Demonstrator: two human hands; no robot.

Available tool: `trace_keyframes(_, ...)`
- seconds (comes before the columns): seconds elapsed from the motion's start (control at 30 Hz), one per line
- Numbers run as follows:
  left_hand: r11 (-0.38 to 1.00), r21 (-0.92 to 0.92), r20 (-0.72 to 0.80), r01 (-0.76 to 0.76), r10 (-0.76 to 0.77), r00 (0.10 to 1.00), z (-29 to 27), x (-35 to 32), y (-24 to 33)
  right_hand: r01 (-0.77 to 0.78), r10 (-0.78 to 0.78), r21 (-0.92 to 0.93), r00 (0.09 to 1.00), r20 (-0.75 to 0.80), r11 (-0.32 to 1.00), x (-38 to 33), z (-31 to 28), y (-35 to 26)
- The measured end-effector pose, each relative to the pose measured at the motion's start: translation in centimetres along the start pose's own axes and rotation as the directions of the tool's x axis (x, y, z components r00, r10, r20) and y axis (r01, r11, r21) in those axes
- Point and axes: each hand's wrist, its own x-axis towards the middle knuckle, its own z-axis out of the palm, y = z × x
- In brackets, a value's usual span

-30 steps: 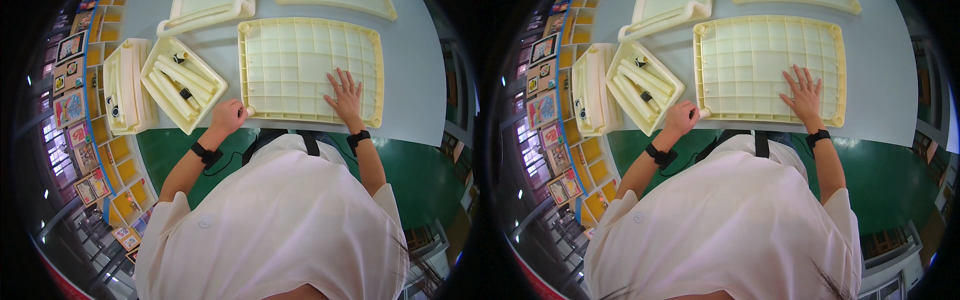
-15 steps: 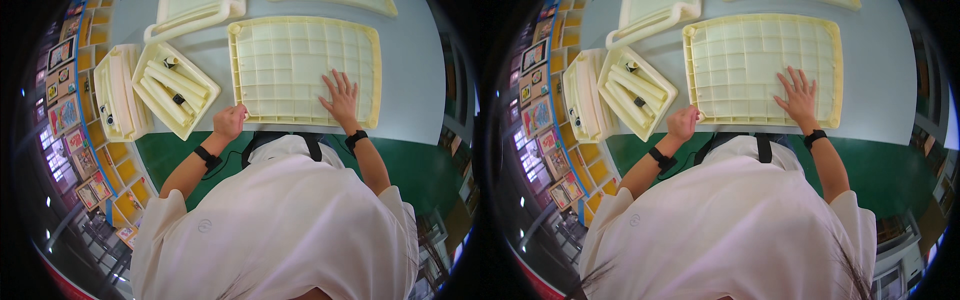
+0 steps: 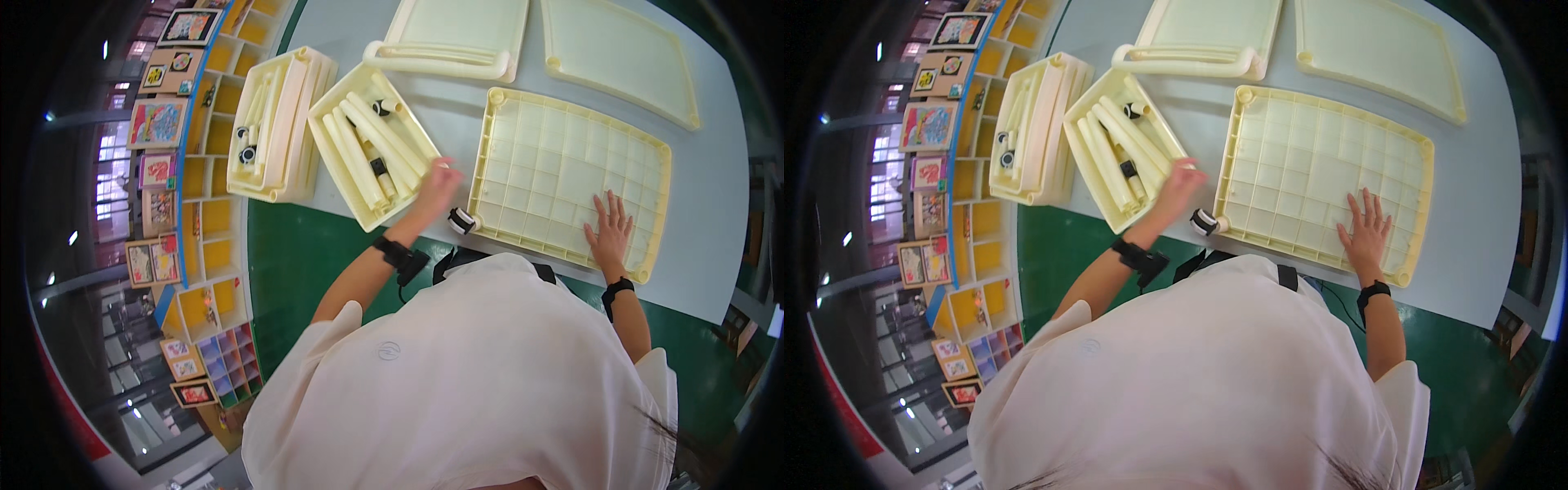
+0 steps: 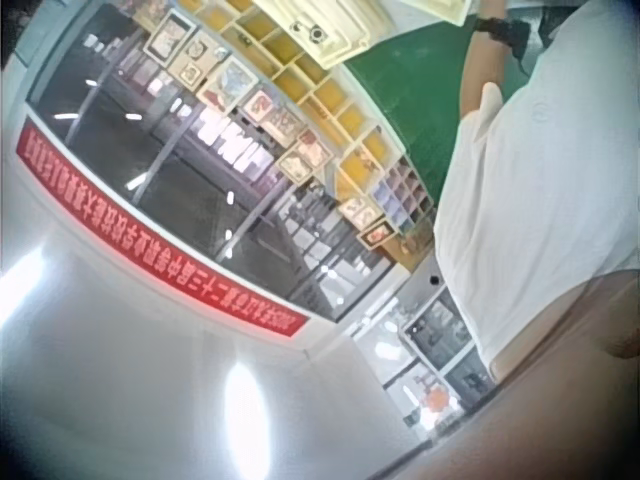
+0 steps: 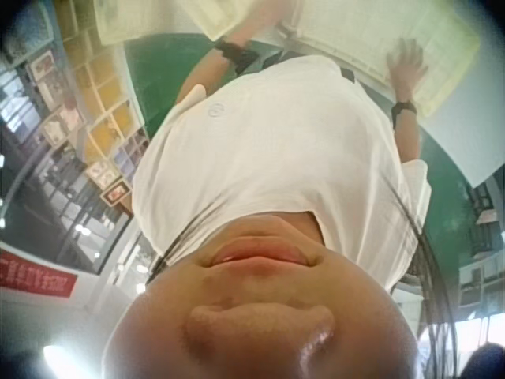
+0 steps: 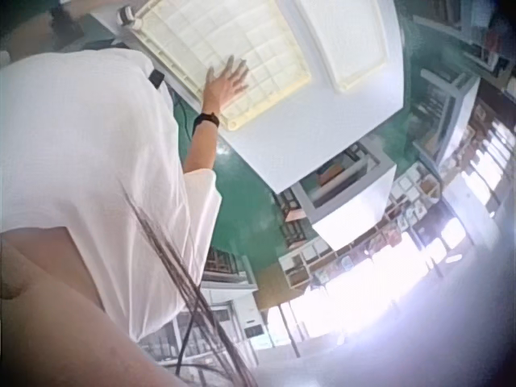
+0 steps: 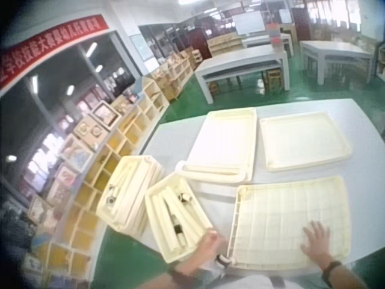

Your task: The person assembles a multi-tiered plastic storage cart by attaching wheels to a base tray and then stacking trays using support pillars.

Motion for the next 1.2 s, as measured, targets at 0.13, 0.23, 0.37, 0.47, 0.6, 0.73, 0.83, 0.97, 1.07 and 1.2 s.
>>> trace_keyframes(0.13, 0.745, 0.651, -0.282, 0.149, 0.055, 0.958, -10.2, 2.9, -1.9, -0.069, 0.069, -0.058, 0.998, -0.008, 0.996, -1.3, 0.7, -1.4)
trace_keyframes(0.23, 0.441, 0.890, -0.048, 0.117, -0.163, 0.985, -13.8, 3.2, -3.1, -0.141, 0.142, -0.053, 0.990, 0.017, 0.989, -1.7, 0.7, -2.3)
trace_keyframes(0.37, 0.271, 0.959, -0.016, 0.079, -0.229, 0.973, -13.2, 4.5, -4.6, -0.165, 0.166, -0.069, 0.986, 0.016, 0.984, -1.2, 0.6, -2.3)
trace_keyframes(0.47, 0.320, 0.946, 0.044, 0.040, -0.251, 0.967, -13.5, 5.7, -4.1, -0.160, 0.162, -0.070, 0.986, 0.031, 0.985, -1.1, 0.1, -1.4)
trace_keyframes(0.6, 0.699, 0.697, 0.040, -0.156, 0.180, 0.983, -15.0, 6.0, -3.5, -0.130, 0.144, 0.178, 0.987, -0.069, 0.975, -1.4, -1.3, -0.6)
trace_keyframes(0.73, 0.877, 0.252, 0.111, -0.409, 0.394, 0.912, -10.1, 4.2, 11.4, 0.002, 0.095, 0.589, 0.987, -0.133, 0.808, -0.6, -5.5, -3.4)
trace_keyframes(0.83, 0.671, 0.305, 0.407, -0.676, 0.550, 0.730, -5.6, 2.2, 19.0, 0.268, -0.276, 0.730, 0.954, -0.113, 0.628, 1.7, -10.0, -8.0)
trace_keyframes(0.97, 0.381, -0.119, 0.706, -0.917, 0.682, 0.191, 1.3, 1.4, 21.8, -0.256, -0.487, 0.940, 0.865, 0.118, -0.226, 1.6, -13.0, -10.3)
trace_keyframes(1.07, 0.207, -0.242, 0.603, -0.948, 0.798, 0.020, 4.1, 0.8, 21.8, -0.250, -0.393, 0.948, 0.906, 0.157, -0.199, 0.6, -11.2, -10.1)
trace_keyframes(1.2, 0.450, -0.218, 0.751, -0.866, 0.644, 0.145, 3.7, 0.6, 19.7, -0.396, -0.547, 0.869, 0.816, 0.185, -0.297, -1.5, -11.4, -10.3)
